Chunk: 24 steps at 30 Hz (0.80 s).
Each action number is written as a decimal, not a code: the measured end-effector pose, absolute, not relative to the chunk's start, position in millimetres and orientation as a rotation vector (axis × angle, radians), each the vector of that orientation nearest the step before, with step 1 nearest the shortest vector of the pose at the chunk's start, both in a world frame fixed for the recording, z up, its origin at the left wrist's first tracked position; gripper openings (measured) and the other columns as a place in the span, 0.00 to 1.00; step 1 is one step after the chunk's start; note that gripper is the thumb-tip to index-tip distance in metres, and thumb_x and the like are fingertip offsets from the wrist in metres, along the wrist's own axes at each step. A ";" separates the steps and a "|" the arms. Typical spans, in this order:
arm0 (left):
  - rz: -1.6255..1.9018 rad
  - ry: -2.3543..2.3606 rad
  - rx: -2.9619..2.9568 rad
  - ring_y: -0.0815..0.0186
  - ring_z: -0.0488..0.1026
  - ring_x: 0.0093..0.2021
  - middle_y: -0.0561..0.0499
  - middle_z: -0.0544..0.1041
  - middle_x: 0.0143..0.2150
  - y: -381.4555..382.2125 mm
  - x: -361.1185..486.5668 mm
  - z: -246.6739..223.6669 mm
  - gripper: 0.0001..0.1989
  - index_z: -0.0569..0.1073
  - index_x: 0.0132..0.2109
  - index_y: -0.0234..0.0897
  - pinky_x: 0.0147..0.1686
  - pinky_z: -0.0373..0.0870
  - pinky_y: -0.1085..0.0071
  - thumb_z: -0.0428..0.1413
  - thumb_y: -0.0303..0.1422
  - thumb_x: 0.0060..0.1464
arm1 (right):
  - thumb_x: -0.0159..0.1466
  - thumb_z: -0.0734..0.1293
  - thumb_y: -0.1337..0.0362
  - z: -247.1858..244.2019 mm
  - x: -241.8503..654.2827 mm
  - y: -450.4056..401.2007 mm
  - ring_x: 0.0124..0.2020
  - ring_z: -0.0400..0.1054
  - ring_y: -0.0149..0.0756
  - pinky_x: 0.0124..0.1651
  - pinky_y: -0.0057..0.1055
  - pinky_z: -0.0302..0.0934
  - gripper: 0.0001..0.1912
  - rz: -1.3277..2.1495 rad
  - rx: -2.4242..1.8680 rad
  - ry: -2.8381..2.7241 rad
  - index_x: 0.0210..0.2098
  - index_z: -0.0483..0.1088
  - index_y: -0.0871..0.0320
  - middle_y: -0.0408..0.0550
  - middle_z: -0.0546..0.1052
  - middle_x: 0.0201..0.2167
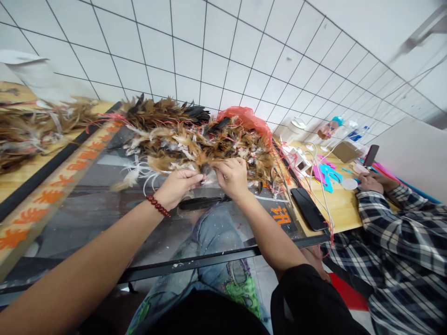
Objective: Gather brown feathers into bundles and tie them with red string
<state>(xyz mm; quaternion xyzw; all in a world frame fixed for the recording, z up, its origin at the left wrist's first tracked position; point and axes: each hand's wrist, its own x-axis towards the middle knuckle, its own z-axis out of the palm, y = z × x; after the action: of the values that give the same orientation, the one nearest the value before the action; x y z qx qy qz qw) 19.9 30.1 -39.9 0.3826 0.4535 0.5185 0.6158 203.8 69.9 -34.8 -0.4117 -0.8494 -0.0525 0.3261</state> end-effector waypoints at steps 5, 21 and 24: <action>1.341 0.965 0.633 0.68 0.75 0.33 0.46 0.80 0.30 34.7 16.7 -37.1 0.04 0.79 0.28 0.30 0.36 0.72 0.74 0.67 0.26 0.44 | 0.65 0.64 0.61 -39.5 199.5 79.2 0.47 0.69 0.39 0.53 0.36 0.58 0.19 0.254 -1.149 -1.913 0.54 0.70 0.58 0.54 0.74 0.51; 1.145 0.967 0.674 0.68 0.75 0.29 0.43 0.81 0.30 29.7 18.1 -32.5 0.02 0.79 0.29 0.29 0.32 0.75 0.72 0.65 0.25 0.48 | 0.53 0.73 0.49 -45.6 178.6 73.1 0.27 0.66 0.30 0.37 0.29 0.61 0.18 1.282 -0.821 -1.572 0.24 0.73 0.59 0.42 0.74 0.22; 1.088 0.974 0.720 0.68 0.75 0.29 0.43 0.81 0.30 29.4 18.2 -32.6 0.04 0.79 0.29 0.29 0.31 0.75 0.72 0.66 0.26 0.47 | 0.50 0.75 0.48 -46.7 175.1 70.9 0.25 0.66 0.31 0.33 0.30 0.62 0.19 1.314 -0.829 -1.511 0.25 0.72 0.58 0.41 0.73 0.22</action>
<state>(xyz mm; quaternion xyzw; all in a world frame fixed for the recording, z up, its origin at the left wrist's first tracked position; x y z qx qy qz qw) 18.2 29.4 -32.6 0.3214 0.4349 0.4859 0.6867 175.1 70.9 -46.7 -0.3381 -0.6163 0.5356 0.4680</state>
